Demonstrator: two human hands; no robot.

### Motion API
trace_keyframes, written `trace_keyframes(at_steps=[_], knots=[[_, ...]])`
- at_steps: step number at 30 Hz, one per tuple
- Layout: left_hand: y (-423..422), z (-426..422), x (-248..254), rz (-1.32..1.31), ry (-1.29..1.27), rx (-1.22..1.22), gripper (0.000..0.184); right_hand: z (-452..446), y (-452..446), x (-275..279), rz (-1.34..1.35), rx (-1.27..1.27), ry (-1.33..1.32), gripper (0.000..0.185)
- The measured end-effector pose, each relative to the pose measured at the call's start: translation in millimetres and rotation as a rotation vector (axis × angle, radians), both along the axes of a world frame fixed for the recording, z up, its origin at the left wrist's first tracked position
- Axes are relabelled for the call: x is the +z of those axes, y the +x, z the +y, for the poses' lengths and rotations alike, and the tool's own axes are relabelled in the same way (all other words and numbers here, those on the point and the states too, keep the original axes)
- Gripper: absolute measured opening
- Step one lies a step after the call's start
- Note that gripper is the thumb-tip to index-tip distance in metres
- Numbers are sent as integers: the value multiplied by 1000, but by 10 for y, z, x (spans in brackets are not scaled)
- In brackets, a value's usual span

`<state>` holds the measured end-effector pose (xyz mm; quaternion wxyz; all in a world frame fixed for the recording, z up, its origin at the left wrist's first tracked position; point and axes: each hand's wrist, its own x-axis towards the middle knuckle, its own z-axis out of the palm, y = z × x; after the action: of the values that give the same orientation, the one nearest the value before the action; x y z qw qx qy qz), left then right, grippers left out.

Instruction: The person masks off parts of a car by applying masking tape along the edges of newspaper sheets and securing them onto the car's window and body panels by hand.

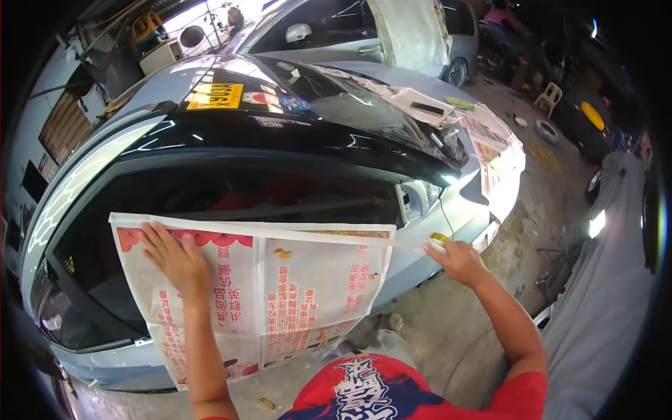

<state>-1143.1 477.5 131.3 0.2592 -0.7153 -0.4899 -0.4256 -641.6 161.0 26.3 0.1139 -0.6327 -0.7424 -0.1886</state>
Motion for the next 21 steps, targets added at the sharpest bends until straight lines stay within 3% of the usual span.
trace_keyframes(at_steps=[2, 4, 8, 13, 21], knots=[[352, -261, -318, 81, 9, -128, 74, 124, -78, -34, 27, -75, -27, 64], [704, -586, -710, 249, -289, -251, 84, 224, -124, -126, 50, -116, -16, 66], [1512, -1001, -890, 553, -447, -593, 92, 391, -190, -156, 37, -194, -50, 68], [2220, -986, -1227, 668, -331, -846, 79, 551, -345, -145, 22, -306, -114, 65], [2717, -1075, -1436, 825, -253, -834, 79, 673, -379, 15, 24, -381, -132, 63]])
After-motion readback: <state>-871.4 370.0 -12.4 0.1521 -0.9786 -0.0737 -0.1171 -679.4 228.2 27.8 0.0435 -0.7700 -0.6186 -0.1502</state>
